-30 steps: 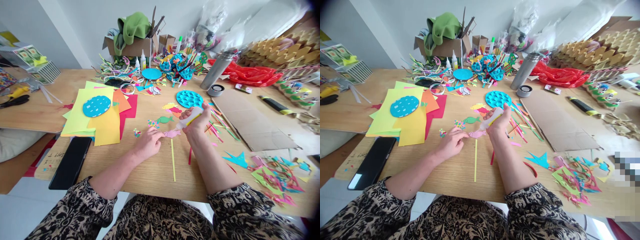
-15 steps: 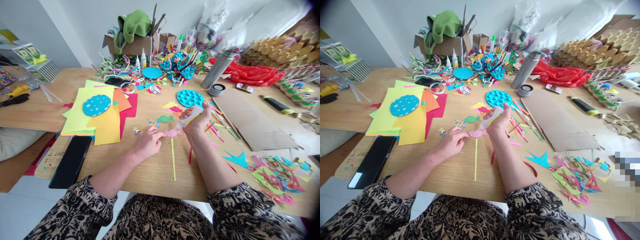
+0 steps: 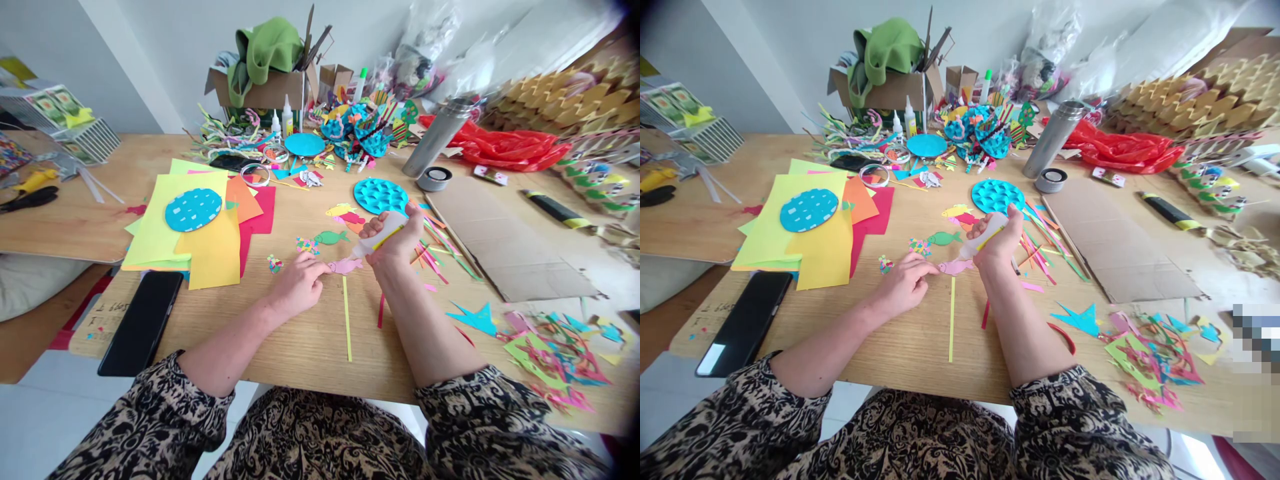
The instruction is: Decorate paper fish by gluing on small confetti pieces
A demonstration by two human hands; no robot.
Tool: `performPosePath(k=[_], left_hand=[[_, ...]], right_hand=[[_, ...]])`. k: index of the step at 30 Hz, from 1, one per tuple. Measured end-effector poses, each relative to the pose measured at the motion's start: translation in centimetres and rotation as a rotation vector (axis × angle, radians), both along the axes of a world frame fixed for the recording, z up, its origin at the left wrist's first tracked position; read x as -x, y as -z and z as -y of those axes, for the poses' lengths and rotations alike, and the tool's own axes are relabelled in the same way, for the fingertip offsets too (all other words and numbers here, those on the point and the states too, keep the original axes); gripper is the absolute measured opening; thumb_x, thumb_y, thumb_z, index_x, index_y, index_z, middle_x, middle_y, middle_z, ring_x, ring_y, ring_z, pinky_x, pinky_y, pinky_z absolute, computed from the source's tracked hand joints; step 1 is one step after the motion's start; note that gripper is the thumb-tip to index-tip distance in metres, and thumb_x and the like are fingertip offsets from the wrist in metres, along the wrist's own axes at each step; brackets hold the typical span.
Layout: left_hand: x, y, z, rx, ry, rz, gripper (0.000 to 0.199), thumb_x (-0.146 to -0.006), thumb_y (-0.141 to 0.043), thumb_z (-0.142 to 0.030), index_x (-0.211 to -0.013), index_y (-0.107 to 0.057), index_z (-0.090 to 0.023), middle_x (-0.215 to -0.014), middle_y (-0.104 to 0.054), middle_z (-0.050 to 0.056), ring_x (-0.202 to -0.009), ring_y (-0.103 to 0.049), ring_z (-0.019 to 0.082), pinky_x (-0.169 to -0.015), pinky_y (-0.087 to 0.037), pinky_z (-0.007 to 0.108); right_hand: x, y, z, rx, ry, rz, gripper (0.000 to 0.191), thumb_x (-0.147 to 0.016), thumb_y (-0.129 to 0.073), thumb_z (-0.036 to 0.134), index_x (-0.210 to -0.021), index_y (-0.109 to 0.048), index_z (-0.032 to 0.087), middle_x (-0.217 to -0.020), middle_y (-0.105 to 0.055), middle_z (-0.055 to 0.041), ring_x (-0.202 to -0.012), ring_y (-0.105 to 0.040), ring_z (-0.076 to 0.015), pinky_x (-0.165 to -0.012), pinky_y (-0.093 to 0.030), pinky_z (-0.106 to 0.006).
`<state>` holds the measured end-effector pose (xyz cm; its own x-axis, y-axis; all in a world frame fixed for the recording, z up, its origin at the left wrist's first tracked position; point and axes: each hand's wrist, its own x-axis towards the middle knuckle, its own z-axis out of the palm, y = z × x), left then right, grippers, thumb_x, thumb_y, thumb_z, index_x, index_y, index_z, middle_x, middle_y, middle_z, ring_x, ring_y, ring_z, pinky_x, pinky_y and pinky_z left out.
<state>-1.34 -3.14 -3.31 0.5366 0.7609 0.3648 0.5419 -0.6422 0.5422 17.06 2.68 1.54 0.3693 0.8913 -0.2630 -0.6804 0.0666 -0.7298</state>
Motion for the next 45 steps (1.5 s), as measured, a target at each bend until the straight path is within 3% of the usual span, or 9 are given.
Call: performPosePath(k=[15, 25, 45], left_hand=[[0.09, 0.11, -0.04, -0.005, 0.006, -0.001, 0.041, -0.069, -0.049, 0.008, -0.096, -0.067, -0.017, -0.096, -0.071, 0.004, -0.099, -0.057, 0.021, -0.089, -0.053, 0.038], [0.09, 0.06, -0.01, -0.006, 0.001, -0.003, 0.041, -0.070, -0.049, 0.007, -0.096, -0.067, -0.017, -0.096, -0.071, 0.004, -0.099, -0.057, 0.021, -0.089, -0.053, 0.037], [0.04, 0.15, -0.07, -0.028, 0.010, 0.009, 0.039, -0.070, -0.049, 0.008, -0.095, -0.067, -0.016, -0.095, -0.071, 0.004, -0.097, -0.057, 0.020, -0.087, -0.053, 0.036]], right_hand=[[-0.02, -0.03, 0.05, 0.003, -0.001, 0.007, 0.044, -0.084, -0.035, 0.053, -0.053, -0.040, 0.023, -0.039, -0.035, 0.0042, -0.032, -0.033, -0.0096, -0.031, -0.029, -0.022], [-0.18, 0.31, -0.08, -0.026, -0.016, 0.015, 0.048, -0.084, -0.037, 0.062, -0.054, -0.038, 0.024, -0.040, -0.034, 0.0051, -0.032, -0.033, -0.0095, -0.031, -0.030, -0.023], [-0.07, 0.50, -0.28, -0.025, -0.015, 0.025, 0.050, -0.083, -0.037, 0.062, -0.052, -0.038, 0.023, -0.039, -0.033, 0.0053, -0.031, -0.032, -0.0089, -0.030, -0.028, -0.022]])
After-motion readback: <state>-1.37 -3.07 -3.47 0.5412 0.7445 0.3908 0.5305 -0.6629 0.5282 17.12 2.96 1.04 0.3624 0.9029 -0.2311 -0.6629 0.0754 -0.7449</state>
